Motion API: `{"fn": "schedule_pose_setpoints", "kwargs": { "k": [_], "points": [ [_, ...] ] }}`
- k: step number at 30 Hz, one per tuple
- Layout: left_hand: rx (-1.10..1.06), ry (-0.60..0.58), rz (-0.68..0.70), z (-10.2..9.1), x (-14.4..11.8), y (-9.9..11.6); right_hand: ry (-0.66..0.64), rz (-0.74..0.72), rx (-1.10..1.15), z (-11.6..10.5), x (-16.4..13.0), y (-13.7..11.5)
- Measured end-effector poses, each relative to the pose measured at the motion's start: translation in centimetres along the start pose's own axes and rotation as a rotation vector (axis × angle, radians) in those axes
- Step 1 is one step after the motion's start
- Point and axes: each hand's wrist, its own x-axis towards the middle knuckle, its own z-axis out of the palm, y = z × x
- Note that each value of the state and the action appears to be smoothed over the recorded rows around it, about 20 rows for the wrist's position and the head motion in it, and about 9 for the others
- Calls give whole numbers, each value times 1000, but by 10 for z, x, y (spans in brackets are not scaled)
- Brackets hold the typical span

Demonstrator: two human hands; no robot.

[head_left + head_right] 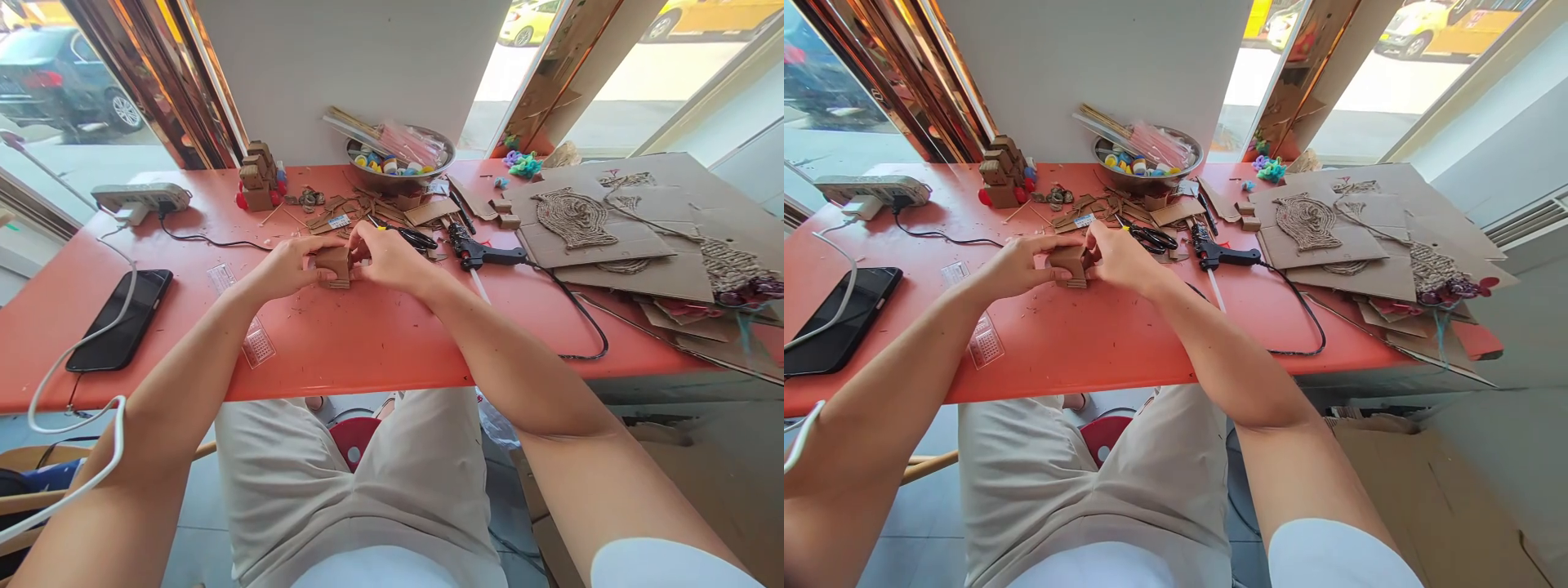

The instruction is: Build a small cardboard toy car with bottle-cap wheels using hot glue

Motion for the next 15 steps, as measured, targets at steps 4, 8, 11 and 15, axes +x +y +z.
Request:
{"fn": "schedule_pose_setpoints", "kwargs": {
  "k": [4, 8, 11, 15],
  "points": [
    [32, 5, -9, 0, 0, 1, -9, -4, 70, -2, 0, -1],
    [30, 6, -8, 0, -1, 1, -22, -20, 81, -5, 0, -2],
    [13, 5, -9, 1, -1, 0, -31, -29, 70, -6, -1, -2],
    [5, -4, -14, 1, 0, -3, -28, -51, 31, -5, -2, -2]
  ]
}}
